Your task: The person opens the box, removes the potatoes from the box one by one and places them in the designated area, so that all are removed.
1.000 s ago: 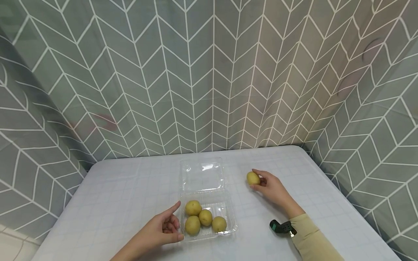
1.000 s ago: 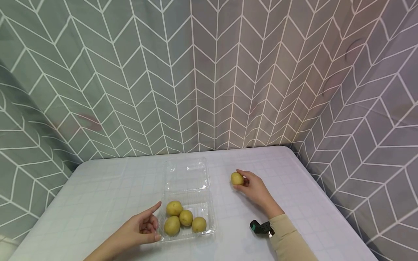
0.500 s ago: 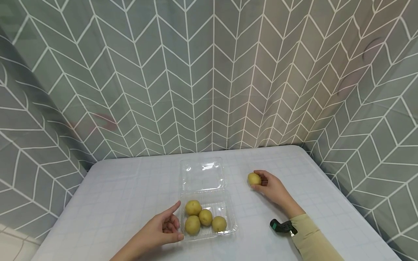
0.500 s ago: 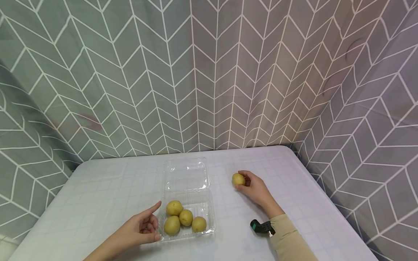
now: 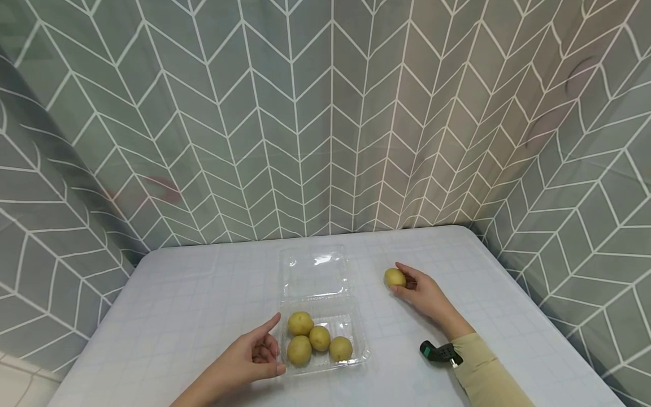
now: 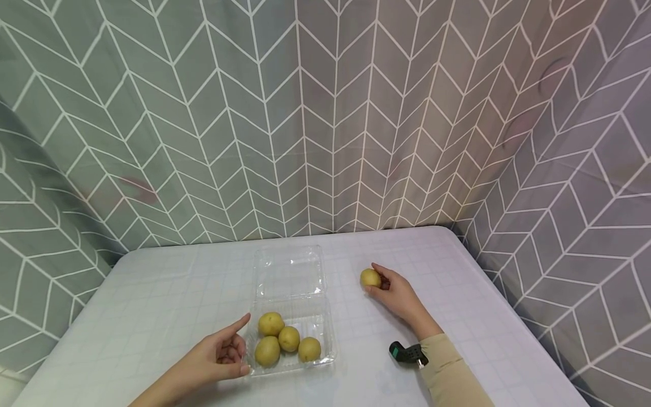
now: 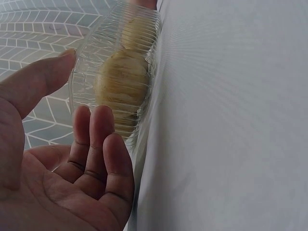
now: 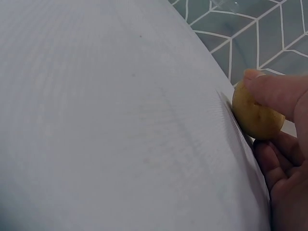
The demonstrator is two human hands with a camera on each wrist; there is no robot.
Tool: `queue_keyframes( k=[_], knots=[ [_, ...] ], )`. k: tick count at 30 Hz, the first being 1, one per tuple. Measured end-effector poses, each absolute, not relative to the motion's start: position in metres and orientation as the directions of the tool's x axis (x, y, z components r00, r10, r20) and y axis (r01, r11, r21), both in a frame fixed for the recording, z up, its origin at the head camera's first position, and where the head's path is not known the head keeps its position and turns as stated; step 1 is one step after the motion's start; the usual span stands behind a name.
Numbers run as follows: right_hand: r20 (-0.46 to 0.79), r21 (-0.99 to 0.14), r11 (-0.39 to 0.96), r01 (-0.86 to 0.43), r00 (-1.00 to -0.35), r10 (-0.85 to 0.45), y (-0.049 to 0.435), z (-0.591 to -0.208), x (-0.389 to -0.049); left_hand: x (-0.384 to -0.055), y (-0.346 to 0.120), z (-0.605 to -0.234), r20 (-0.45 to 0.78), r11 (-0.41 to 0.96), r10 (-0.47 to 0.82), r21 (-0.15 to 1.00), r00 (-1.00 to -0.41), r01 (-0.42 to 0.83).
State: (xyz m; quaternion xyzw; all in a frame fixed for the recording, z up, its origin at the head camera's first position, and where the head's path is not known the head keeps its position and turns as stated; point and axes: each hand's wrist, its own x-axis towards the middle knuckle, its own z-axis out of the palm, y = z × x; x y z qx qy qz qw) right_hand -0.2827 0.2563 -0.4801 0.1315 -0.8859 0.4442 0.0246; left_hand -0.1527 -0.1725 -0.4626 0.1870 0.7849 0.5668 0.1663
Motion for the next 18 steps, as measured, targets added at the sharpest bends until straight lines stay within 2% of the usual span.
queue_keyframes(
  k=[10, 18],
  knots=[
    [0.092, -0.829, 0.534, -0.164, -0.983, -0.159, 0.258, -0.4822, -0.2828, -0.1523, -0.1726, -0.4624, -0.046, 0.286, 0.482, 0.952, -0.875, 0.108],
    [0.094, -0.827, 0.536, -0.167, -0.982, -0.161, 0.259, -0.4823, -0.2826, -0.1526, -0.1721, -0.4629, -0.039, 0.268, 0.49, 0.957, -0.871, 0.108]
  ],
)
